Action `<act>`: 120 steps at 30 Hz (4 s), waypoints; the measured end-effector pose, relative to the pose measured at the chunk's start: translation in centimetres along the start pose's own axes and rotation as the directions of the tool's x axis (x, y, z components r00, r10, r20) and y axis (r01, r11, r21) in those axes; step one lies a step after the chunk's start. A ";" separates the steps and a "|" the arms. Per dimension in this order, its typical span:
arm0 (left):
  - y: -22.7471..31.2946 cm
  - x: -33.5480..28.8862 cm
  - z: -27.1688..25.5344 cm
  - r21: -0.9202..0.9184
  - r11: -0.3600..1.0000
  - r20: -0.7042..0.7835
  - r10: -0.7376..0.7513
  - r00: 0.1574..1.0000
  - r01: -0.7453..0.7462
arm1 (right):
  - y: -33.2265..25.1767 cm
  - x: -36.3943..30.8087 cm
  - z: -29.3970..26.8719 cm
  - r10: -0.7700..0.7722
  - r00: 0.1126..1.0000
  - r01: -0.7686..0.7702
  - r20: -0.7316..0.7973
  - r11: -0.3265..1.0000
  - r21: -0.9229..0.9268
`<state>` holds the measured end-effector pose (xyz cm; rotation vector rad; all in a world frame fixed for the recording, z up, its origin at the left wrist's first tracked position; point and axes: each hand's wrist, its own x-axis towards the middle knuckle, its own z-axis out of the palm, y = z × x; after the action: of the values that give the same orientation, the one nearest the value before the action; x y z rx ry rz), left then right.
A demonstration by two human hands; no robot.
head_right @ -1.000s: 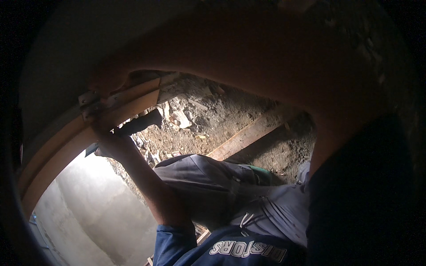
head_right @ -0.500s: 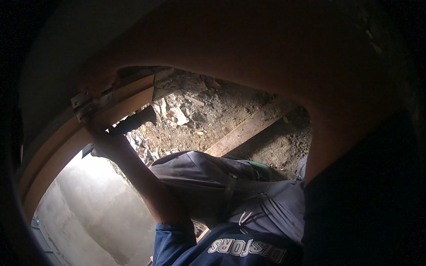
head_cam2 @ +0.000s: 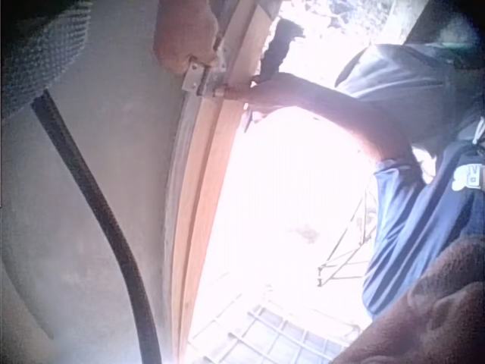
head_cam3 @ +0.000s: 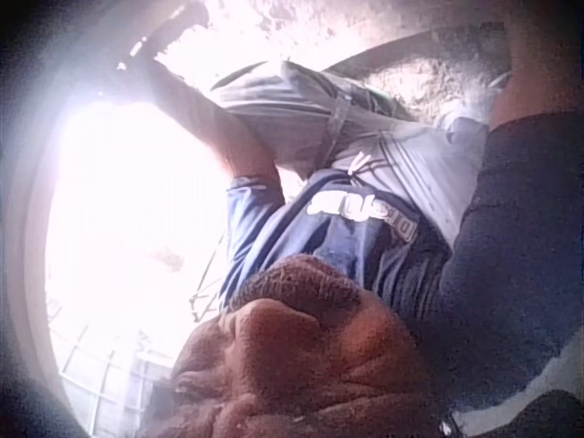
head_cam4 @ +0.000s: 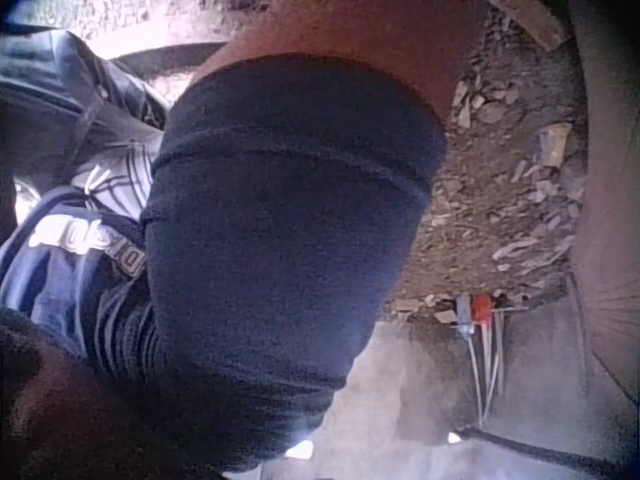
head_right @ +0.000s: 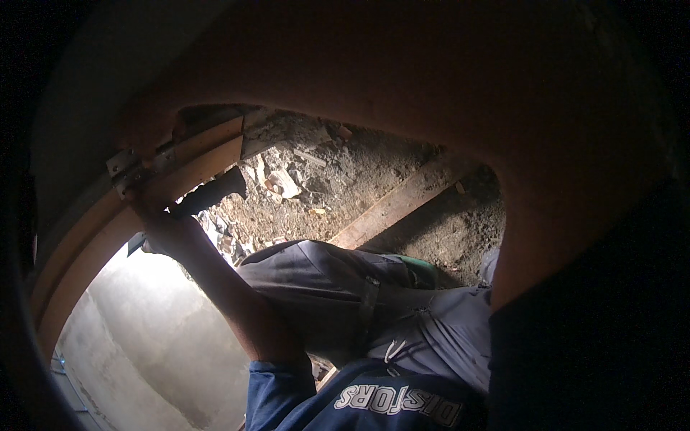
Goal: The person is installing a wooden door frame by chiseling and hammering a metal hinge into place. They use a chisel and hammer to secure the hinge and adjust the wood as needed.
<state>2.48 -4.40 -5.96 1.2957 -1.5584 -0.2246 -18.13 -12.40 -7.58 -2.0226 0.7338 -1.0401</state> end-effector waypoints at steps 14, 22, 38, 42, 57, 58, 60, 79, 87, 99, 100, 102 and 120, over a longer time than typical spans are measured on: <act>5.0 -1.4 2.8 -0.163 0.933 -0.174 -0.347 0.922 0.320 | 0.0 -2.1 -1.0 -0.012 1.000 0.011 -0.020 0.998 -0.057; 4.2 -0.6 2.2 -0.268 0.936 -0.242 -0.297 0.924 0.230 | -1.2 -2.1 -1.4 0.123 0.990 -0.132 0.072 0.980 0.152; 5.8 -0.1 2.2 -0.351 0.902 -0.245 -0.348 0.905 0.251 | -0.4 -1.6 -1.5 0.214 0.961 -0.247 0.176 0.950 0.189; 6.5 -0.1 2.2 -0.350 0.902 -0.243 -0.349 0.905 0.254 | 0.0 -1.6 -1.4 0.251 0.949 -0.292 0.188 0.927 0.237; 6.4 -0.2 2.2 -0.369 0.878 -0.249 -0.411 0.877 0.306 | 0.7 -1.6 -1.2 0.280 0.933 -0.356 0.227 0.812 0.462; 6.4 -0.2 2.2 -0.375 0.876 -0.257 -0.414 0.874 0.305 | 0.6 -1.6 -1.1 0.275 0.935 -0.351 0.223 0.805 0.478; 6.0 -0.1 2.2 -0.390 0.878 -0.253 -0.391 0.885 0.276 | 0.4 -1.5 -0.9 0.276 0.939 -0.342 0.204 0.803 0.488; 5.9 -0.1 2.0 -0.391 0.880 -0.241 -0.380 0.893 0.269 | -0.5 -1.8 -0.8 0.271 0.953 -0.304 0.139 0.829 0.470; 6.0 -0.1 1.8 -0.382 0.878 -0.240 -0.395 0.886 0.288 | -1.0 -1.9 -0.9 0.273 0.953 -0.303 0.132 0.840 0.450; 5.0 -0.1 1.6 -0.315 0.903 -0.248 -0.376 0.893 0.293 | -0.6 -1.9 -0.5 0.283 0.955 -0.293 0.092 0.839 0.459; 5.0 0.0 1.7 -0.286 0.910 -0.248 -0.372 0.894 0.299 | -0.5 -2.0 -0.5 0.290 0.952 -0.300 0.094 0.837 0.458; 5.4 0.0 1.8 -0.349 0.894 -0.257 -0.379 0.889 0.280 | -0.2 -2.0 -0.7 0.264 0.962 -0.271 0.072 0.880 0.390; 5.2 -0.3 2.2 -0.407 0.857 -0.246 -0.435 0.866 0.315 | 0.8 -7.2 5.8 0.158 0.904 -0.118 -0.397 0.985 0.122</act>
<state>-2.46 -3.09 -3.45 1.2633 -0.9118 -0.4911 -16.98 -5.48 -13.62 -1.6609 1.0052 -1.4020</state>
